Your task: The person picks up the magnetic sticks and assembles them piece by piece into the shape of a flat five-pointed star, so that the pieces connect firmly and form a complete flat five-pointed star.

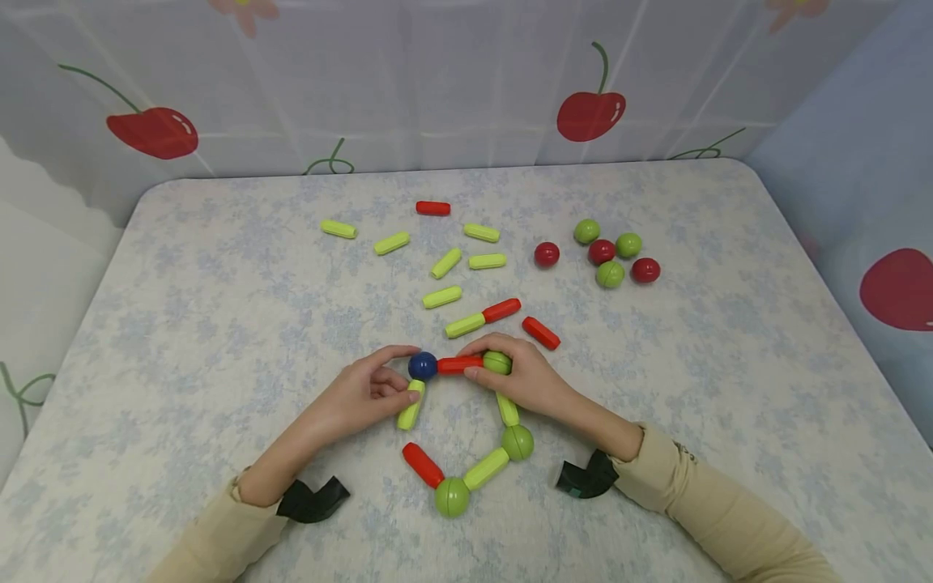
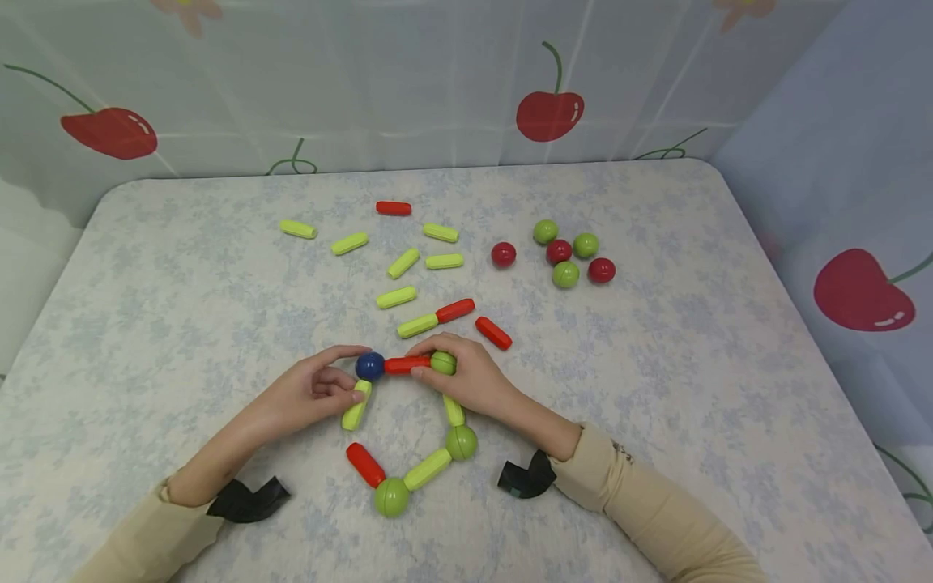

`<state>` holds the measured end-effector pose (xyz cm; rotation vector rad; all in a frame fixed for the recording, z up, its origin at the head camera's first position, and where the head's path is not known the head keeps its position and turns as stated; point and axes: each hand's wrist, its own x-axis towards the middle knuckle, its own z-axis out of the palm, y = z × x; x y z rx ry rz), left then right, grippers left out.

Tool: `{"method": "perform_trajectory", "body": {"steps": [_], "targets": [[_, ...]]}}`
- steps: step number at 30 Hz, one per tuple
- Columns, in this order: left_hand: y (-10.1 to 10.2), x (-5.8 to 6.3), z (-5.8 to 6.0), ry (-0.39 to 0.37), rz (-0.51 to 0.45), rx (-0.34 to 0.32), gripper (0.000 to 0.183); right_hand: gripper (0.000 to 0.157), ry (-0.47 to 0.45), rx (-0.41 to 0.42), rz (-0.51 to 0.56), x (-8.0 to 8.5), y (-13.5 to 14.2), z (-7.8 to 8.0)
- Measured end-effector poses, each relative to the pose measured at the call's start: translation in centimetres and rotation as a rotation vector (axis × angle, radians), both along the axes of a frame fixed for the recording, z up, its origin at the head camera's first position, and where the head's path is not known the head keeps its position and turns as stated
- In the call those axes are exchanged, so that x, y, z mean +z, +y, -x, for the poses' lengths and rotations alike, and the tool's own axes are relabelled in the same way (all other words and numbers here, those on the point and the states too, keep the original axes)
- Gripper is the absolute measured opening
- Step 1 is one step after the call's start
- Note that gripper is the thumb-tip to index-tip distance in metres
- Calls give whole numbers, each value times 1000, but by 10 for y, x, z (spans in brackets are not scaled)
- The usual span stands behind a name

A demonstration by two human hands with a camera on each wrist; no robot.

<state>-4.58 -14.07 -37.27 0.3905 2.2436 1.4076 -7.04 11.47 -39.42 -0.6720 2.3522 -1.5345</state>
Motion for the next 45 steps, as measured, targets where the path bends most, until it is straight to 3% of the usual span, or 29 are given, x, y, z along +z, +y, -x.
{"method": "perform_trajectory", "body": {"steps": [4, 11, 13, 17, 19, 21, 25, 28, 33, 39, 45], "targets": [[-1, -1, 0, -22, -35, -6, 55, 22, 22, -24, -31, 0, -1, -1], [-1, -3, 1, 40, -24, -41, 58, 21, 96, -26, -115, 1, -1, -2], [-1, -3, 1, 98, 6, -47, 59, 21, 122, -16, -123, 0, -1, -1], [-3, 5, -2, 298, 69, -52, 62, 19, 160, -7, -127, 0, -1, 0], [-2, 13, -7, 386, 74, -112, 58, 19, 175, -2, -124, -1, -2, 0], [1, 20, -13, 400, 52, -232, 51, 19, 174, -2, -120, -1, -1, 0], [10, 23, -27, 328, 46, -509, 36, 18, 166, -7, -116, -2, -1, 1], [14, 18, -33, 301, 62, -601, 29, 18, 157, -14, -113, -3, -1, 1], [13, 10, -36, 324, 25, -617, 23, 19, 154, -17, -111, -2, 0, 1], [5, 5, -40, 367, 37, -548, 22, 18, 152, -13, -109, -1, 0, 1], [3, 6, -44, 507, 127, -540, 22, 18, 149, -11, -106, -2, -1, 1]]}}
